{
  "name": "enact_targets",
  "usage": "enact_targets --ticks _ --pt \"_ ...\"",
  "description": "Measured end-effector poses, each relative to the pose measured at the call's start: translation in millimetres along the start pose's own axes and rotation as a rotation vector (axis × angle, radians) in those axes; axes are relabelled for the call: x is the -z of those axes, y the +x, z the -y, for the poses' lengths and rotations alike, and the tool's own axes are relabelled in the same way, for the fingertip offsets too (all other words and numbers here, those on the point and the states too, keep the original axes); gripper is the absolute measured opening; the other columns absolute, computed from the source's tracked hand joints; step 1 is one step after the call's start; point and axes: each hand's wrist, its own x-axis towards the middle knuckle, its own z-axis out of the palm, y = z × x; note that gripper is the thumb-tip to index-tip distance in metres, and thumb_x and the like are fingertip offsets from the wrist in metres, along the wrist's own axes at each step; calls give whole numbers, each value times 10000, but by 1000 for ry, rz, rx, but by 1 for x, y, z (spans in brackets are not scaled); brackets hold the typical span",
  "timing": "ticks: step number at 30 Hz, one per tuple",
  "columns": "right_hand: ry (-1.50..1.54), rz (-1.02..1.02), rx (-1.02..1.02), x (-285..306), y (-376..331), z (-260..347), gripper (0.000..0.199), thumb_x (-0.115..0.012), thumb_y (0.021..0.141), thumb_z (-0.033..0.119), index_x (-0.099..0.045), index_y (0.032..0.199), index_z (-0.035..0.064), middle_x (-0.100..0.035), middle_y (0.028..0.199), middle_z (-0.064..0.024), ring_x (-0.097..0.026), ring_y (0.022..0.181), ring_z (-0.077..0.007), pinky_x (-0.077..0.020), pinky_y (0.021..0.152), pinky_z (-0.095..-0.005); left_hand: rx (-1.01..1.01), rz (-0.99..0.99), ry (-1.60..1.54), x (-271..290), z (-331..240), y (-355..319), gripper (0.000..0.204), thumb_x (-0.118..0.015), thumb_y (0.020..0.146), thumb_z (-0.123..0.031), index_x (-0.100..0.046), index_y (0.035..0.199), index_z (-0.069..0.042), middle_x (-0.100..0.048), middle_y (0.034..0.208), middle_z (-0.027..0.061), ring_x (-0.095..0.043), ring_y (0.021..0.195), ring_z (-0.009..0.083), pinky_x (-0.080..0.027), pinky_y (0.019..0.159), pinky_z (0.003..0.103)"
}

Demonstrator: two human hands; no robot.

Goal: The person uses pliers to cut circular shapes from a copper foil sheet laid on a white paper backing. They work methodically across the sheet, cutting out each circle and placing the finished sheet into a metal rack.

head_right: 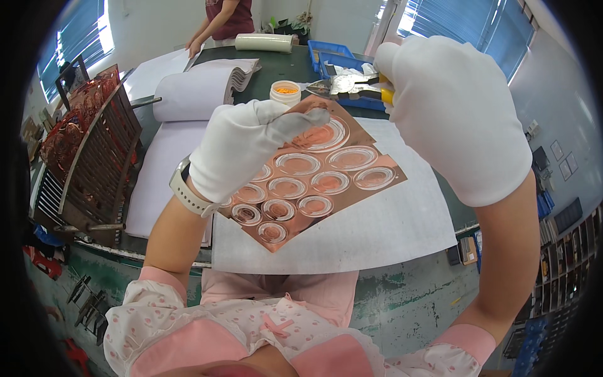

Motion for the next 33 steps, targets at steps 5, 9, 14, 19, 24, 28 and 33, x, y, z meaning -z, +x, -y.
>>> enact_targets --ticks 5,9,14,19,24,28,33 --pt "-22 -35 29 -3 0 -2 366 -790 644 163 -621 925 0 -567 802 -128 -557 708 -268 -466 683 -350 -141 -50 111 0 1 1 375 -641 767 -68 -644 1119 -199 -638 822 10 -615 660 144 -511 578 231" --pt "-31 -32 20 -1 0 -1 387 -802 635 177 -615 925 2 -578 805 -129 -568 706 -261 -472 689 -345 -257 -84 212 1 6 1 366 -645 751 -68 -650 1096 -192 -635 818 10 -615 656 147 -511 575 234" --pt "-20 -15 5 2 1 2 419 -815 624 177 -608 947 7 -594 823 -134 -582 718 -256 -482 701 -337 -269 -84 247 3 5 2 375 -645 752 -68 -640 1107 -187 -631 809 8 -618 654 148 -509 567 234" --pt "-45 -28 21 1 1 1 431 -820 624 186 -610 952 3 -600 840 -138 -587 731 -260 -486 703 -337 -258 -113 198 -2 8 1 426 -647 738 -70 -623 1145 -196 -619 783 4 -610 637 151 -504 557 238" --pt "-26 -13 21 3 1 1 437 -820 626 200 -618 950 -12 -597 848 -143 -589 735 -270 -485 705 -339 -326 -106 309 2 4 3 456 -648 727 -69 -614 1163 -199 -608 764 -1 -604 628 149 -501 554 243" --pt "-28 -15 20 3 2 1 436 -818 628 207 -622 945 -18 -594 847 -142 -589 735 -273 -484 704 -343 -243 -99 201 -3 6 0 451 -649 723 -73 -614 1154 -198 -605 765 -7 -601 632 146 -499 553 244" --pt "-42 -21 35 2 1 0 423 -814 629 204 -626 940 -14 -591 838 -142 -583 726 -275 -482 699 -347 -225 -73 322 -4 10 0 439 -652 722 -84 -613 1142 -207 -585 751 -13 -597 634 140 -493 544 242"
